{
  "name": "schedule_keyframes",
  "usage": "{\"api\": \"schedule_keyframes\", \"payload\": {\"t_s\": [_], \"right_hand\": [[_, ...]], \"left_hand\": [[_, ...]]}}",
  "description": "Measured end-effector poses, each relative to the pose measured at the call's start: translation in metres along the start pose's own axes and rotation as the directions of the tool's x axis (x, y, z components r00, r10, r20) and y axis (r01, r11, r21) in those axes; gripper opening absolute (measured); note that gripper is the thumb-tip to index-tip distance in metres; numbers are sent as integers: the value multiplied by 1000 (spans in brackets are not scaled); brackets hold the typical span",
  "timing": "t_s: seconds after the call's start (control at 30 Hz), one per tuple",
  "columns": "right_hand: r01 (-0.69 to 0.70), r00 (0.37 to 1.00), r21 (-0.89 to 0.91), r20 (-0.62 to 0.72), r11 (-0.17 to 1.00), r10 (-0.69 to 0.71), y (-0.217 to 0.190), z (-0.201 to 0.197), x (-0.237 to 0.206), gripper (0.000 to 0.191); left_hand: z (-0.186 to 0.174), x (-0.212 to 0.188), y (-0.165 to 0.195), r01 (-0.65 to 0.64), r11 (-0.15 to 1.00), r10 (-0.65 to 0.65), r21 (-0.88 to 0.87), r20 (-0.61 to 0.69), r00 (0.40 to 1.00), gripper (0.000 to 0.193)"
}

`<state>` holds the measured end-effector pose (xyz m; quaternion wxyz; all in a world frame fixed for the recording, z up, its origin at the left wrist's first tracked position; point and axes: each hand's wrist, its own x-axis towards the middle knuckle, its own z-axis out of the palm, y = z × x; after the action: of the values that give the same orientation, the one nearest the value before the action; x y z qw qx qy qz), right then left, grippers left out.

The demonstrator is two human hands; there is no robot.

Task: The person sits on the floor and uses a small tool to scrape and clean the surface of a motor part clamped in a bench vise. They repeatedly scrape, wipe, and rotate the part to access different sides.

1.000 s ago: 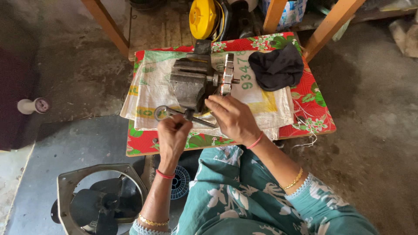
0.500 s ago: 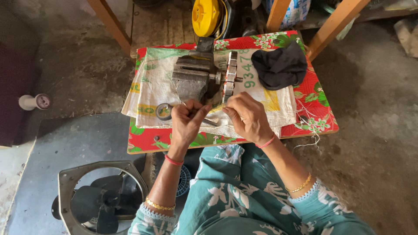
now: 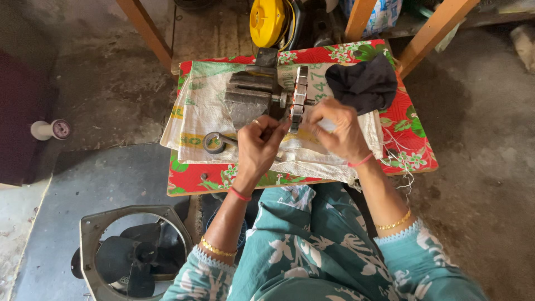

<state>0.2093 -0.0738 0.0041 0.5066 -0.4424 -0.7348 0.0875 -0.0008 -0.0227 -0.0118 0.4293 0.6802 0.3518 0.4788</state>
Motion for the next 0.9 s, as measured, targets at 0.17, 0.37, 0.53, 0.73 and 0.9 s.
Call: {"api": "schedule_keyframes", "payload": {"t_s": [0.17,0.37,0.53,0.73,0.9], "right_hand": [[-156,987,136,64,978,148,29,-2,10,18],[-81,996,-56,39,995,83,16,-7,17,21],[28,997,-42,72,999,-25,2,-16,17,18],[-159,987,6,-15,987,159,19,2,19,14],[-138,989,-72,-56,988,134,32,7,18,14]], "left_hand": [[14,16,19,-209,953,222,220,-34,975,23],[8,20,28,-448,812,511,374,-82,856,25],[3,14,30,-309,940,314,143,-16,949,21],[4,30,9,-423,823,488,378,-91,868,23],[-3,45,-23,-234,915,325,328,-261,909,17]]}}
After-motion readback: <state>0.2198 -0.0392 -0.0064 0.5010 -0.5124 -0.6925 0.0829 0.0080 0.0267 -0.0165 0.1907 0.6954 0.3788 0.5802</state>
